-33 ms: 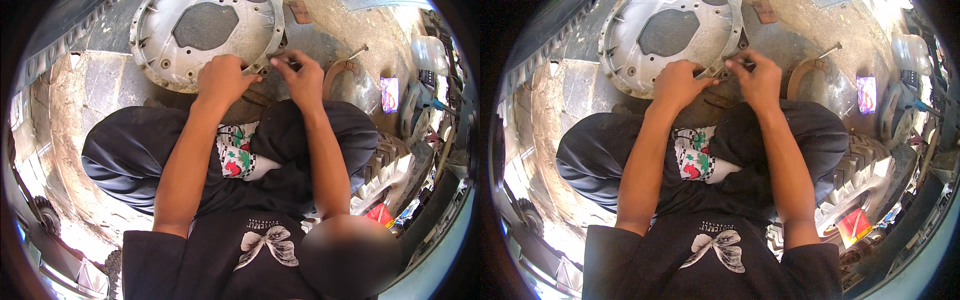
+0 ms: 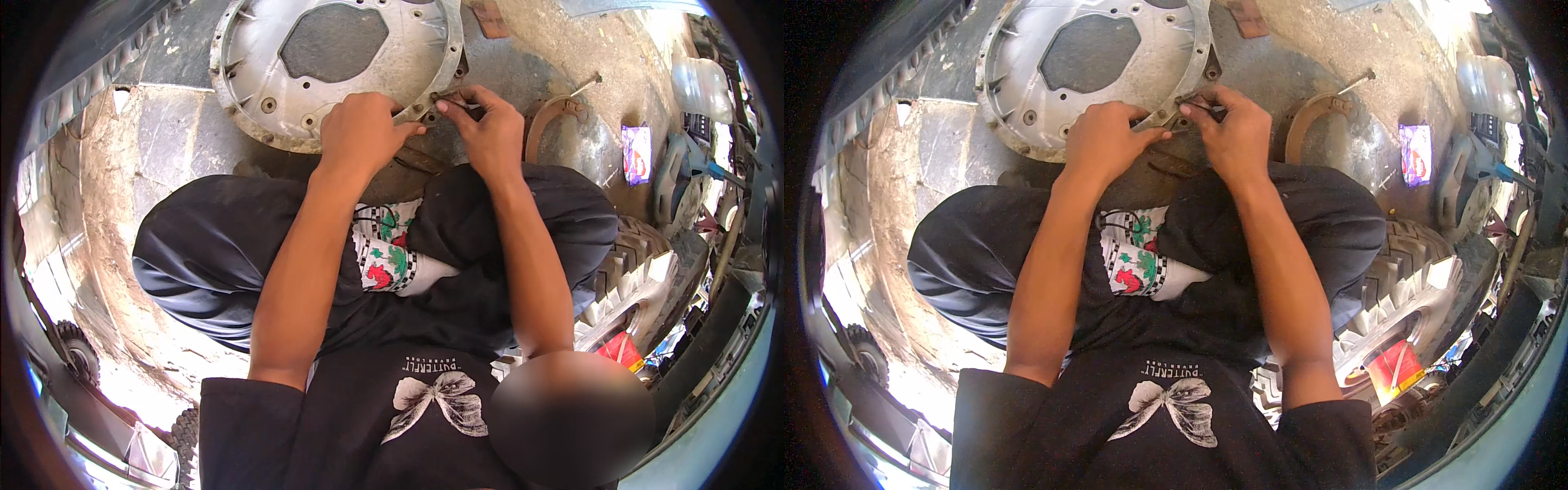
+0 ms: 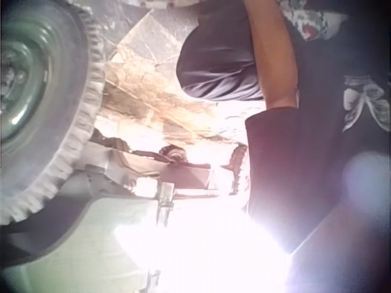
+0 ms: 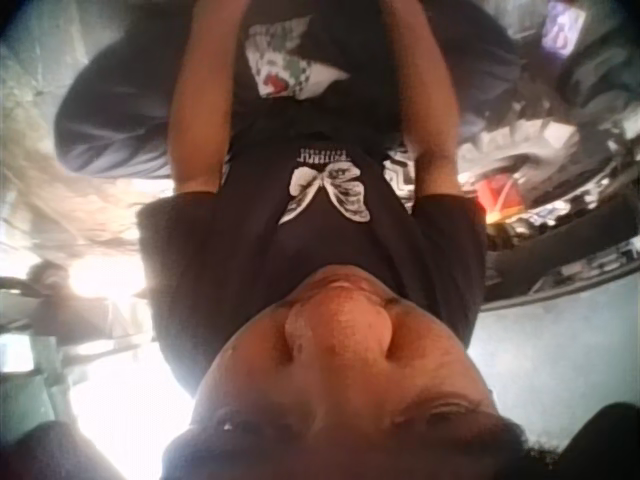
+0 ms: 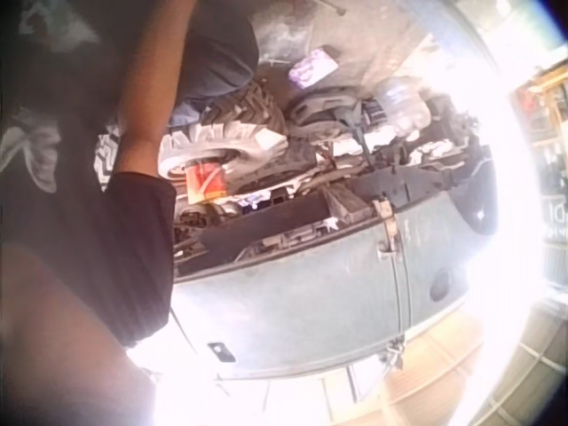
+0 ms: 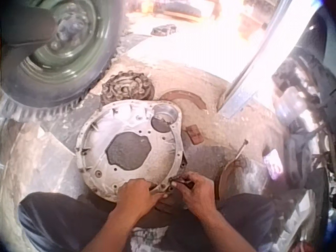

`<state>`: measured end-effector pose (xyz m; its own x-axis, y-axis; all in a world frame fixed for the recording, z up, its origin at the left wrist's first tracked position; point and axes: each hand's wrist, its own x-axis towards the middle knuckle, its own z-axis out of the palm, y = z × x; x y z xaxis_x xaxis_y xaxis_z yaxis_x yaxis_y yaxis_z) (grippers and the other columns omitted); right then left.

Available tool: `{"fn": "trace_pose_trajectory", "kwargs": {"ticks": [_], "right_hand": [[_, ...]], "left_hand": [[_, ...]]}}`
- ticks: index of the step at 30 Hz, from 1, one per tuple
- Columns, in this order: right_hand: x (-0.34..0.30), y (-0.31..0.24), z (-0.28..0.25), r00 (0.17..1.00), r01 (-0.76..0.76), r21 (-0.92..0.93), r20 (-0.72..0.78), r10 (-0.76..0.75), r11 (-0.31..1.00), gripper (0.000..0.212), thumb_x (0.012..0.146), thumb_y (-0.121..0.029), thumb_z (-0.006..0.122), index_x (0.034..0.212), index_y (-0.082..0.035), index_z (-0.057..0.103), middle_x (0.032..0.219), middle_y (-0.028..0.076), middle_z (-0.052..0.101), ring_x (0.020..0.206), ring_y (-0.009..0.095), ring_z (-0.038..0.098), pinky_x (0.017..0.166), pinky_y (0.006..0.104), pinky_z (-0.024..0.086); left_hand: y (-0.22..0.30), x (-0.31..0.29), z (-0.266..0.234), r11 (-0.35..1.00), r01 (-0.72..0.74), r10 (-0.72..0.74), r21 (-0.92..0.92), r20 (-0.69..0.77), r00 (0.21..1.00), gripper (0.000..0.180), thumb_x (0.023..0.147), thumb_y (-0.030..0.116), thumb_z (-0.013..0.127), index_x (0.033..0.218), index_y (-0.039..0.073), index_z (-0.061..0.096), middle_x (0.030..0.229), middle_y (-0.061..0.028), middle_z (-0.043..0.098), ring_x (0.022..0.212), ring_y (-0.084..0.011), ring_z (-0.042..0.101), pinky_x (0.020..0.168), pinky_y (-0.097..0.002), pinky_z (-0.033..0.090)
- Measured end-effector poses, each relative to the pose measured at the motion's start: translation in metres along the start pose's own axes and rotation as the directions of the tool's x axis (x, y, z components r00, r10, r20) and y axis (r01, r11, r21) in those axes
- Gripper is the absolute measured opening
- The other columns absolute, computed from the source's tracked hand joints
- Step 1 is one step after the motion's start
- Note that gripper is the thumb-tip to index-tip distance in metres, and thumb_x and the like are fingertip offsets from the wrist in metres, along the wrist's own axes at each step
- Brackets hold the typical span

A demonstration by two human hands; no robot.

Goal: The person scrapes the surface of a large circular metal part using a small abrasive tool. They work methodically around the edges and inner sections, removing residue or rust from the metal surface.

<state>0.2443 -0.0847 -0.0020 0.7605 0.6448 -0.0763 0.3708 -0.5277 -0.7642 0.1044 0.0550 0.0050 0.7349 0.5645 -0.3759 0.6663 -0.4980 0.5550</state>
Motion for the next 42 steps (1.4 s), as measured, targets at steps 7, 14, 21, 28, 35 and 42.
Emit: {"fn": "trace_pose_trajectory", "kwargs": {"ticks": [7,14,21,28,35,42], "right_hand": [[0.025,-0.007,0.018,0.964,0.194,-0.092,-0.167,-0.207,0.977,0.020,0.083,-0.017,0.088,0.095,-0.003,0.080,0.086,0.018,0.075,0.079,0.035,0.075,0.074,0.0421,0.057],[0.024,-0.004,0.016,0.940,0.244,-0.234,-0.183,-0.289,0.941,0.017,0.083,-0.014,0.086,0.095,-0.003,0.080,0.089,0.020,0.076,0.079,0.040,0.074,0.073,0.0451,0.057],[0.027,-0.003,0.018,0.934,0.242,-0.249,-0.201,-0.294,0.938,0.021,0.085,-0.022,0.087,0.096,-0.005,0.082,0.088,0.018,0.076,0.078,0.038,0.074,0.072,0.0442,0.057],[0.012,0.003,0.022,0.937,0.218,-0.173,-0.237,-0.255,0.960,0.024,0.086,-0.026,0.086,0.099,-0.006,0.083,0.086,0.018,0.075,0.077,0.037,0.074,0.072,0.0431,0.056],[0.047,-0.003,0.020,0.932,0.182,-0.307,-0.248,-0.263,0.934,0.023,0.087,-0.025,0.085,0.101,-0.007,0.084,0.091,0.019,0.077,0.081,0.038,0.075,0.075,0.0432,0.057],[0.071,-0.005,0.020,0.918,0.153,-0.334,-0.301,-0.259,0.930,0.019,0.085,-0.018,0.084,0.098,-0.005,0.082,0.091,0.020,0.076,0.084,0.041,0.075,0.078,0.0466,0.058]], "left_hand": [[-0.003,0.007,0.003,0.999,0.004,-0.002,-0.037,0.072,0.997,0.051,0.084,0.053,0.084,0.110,0.008,0.085,0.098,-0.0251,0.074,0.095,-0.0450,0.073,0.086,-0.0531,0.056],[-0.003,0.006,0.008,0.999,-0.028,0.029,-0.026,0.035,0.999,0.052,0.084,0.053,0.084,0.107,0.006,0.085,0.099,-0.0261,0.074,0.095,-0.0460,0.073,0.085,-0.0535,0.056],[-0.001,0.004,0.009,0.999,-0.034,0.034,-0.024,-0.028,0.999,0.042,0.083,0.045,0.088,0.103,0.008,0.085,0.091,-0.0238,0.077,0.092,-0.0448,0.075,0.082,-0.0529,0.059],[-0.004,0.003,0.009,0.997,0.003,-0.002,-0.077,0.011,1.000,0.048,0.085,0.051,0.085,0.103,0.007,0.085,0.091,-0.0269,0.074,0.093,-0.0466,0.073,0.083,-0.0541,0.057],[-0.005,0.005,0.011,0.996,0.030,-0.028,-0.081,0.027,0.999,0.048,0.084,0.051,0.086,0.106,0.008,0.085,0.093,-0.0270,0.073,0.096,-0.0453,0.073,0.085,-0.0530,0.057],[0.002,0.003,0.008,0.995,0.050,-0.046,-0.088,0.041,0.998,0.049,0.083,0.051,0.086,0.106,0.008,0.085,0.093,-0.0261,0.073,0.094,-0.0448,0.073,0.084,-0.0538,0.056]]}}
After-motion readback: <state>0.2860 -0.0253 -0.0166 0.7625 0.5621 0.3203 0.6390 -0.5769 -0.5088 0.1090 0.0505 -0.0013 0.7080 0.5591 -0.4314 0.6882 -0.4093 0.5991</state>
